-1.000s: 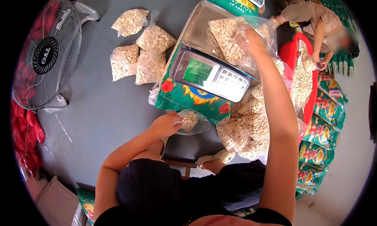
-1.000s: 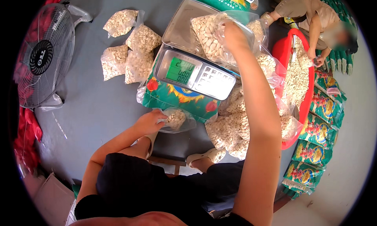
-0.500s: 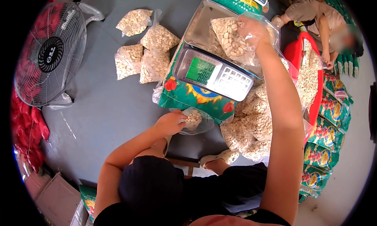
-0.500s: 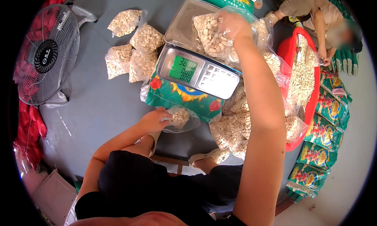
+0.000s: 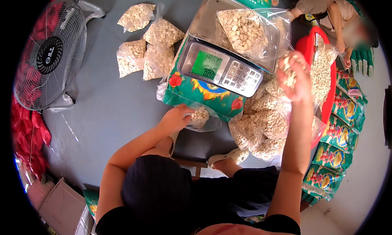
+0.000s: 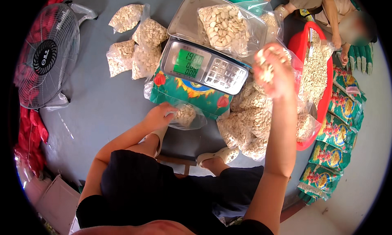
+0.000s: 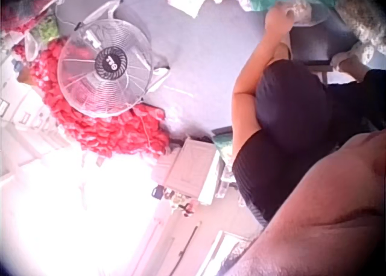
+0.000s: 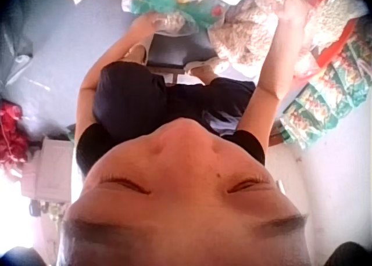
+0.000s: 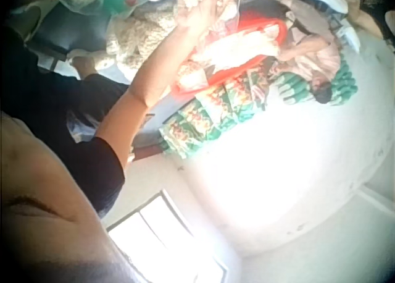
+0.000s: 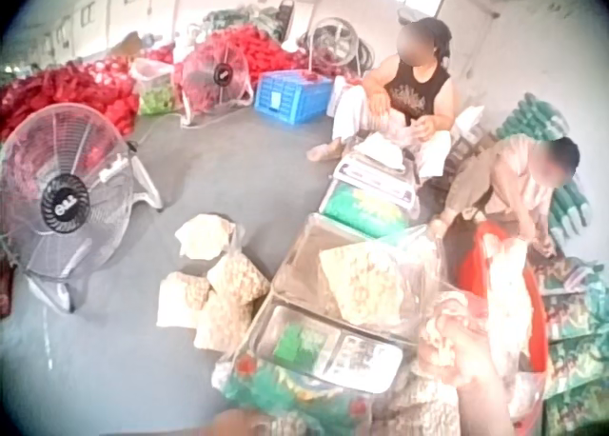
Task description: The person scoops grains from a red basin into clear plastic bags, places each bag on a digital scale to measure weight, and sets the filled bags aside. The process is repeated multiple times with consistent handling of the scoop, scale, and bags.
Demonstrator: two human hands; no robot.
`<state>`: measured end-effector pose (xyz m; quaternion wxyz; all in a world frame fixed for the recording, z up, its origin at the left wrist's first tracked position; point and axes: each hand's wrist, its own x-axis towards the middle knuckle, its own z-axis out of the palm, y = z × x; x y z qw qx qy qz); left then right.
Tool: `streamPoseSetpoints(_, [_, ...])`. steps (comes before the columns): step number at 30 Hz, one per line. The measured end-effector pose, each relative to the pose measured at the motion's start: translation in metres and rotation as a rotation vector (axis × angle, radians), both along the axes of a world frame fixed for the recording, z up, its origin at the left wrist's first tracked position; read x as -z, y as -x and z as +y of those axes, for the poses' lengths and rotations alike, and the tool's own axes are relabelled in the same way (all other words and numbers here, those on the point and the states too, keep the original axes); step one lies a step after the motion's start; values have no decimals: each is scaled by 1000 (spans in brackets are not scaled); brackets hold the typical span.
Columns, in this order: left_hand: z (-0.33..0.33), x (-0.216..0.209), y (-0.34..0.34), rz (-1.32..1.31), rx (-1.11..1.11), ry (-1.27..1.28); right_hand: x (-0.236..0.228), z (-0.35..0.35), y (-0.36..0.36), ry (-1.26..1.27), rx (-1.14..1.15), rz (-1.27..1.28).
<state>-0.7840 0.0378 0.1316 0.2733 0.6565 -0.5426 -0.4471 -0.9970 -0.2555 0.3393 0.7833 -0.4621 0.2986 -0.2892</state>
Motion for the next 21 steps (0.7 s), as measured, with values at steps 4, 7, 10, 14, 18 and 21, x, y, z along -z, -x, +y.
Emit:
streamPoseSetpoints(4, [-5,-8,2,72,-52,-19,82,99,-11,-458,-216,337])
streamPoseSetpoints(7, [-8,-11,2,115,-70,3,163,157,-33,-621,-350,540])
streamPoseSetpoints(10, [-13,-18,5,117,-16,4,270,201,-39,-620,-231,591])
streamPoseSetpoints(14, [-8,-14,1,62,-35,28,297,231,-59,-27,-61,743])
streamPoseSetpoints(18, [-11,-11,1,71,-98,7,275,245,-34,775,-174,687])
streamPoseSetpoints(21, [-20,-16,3,23,-80,-26,261,224,-13,743,-484,715])
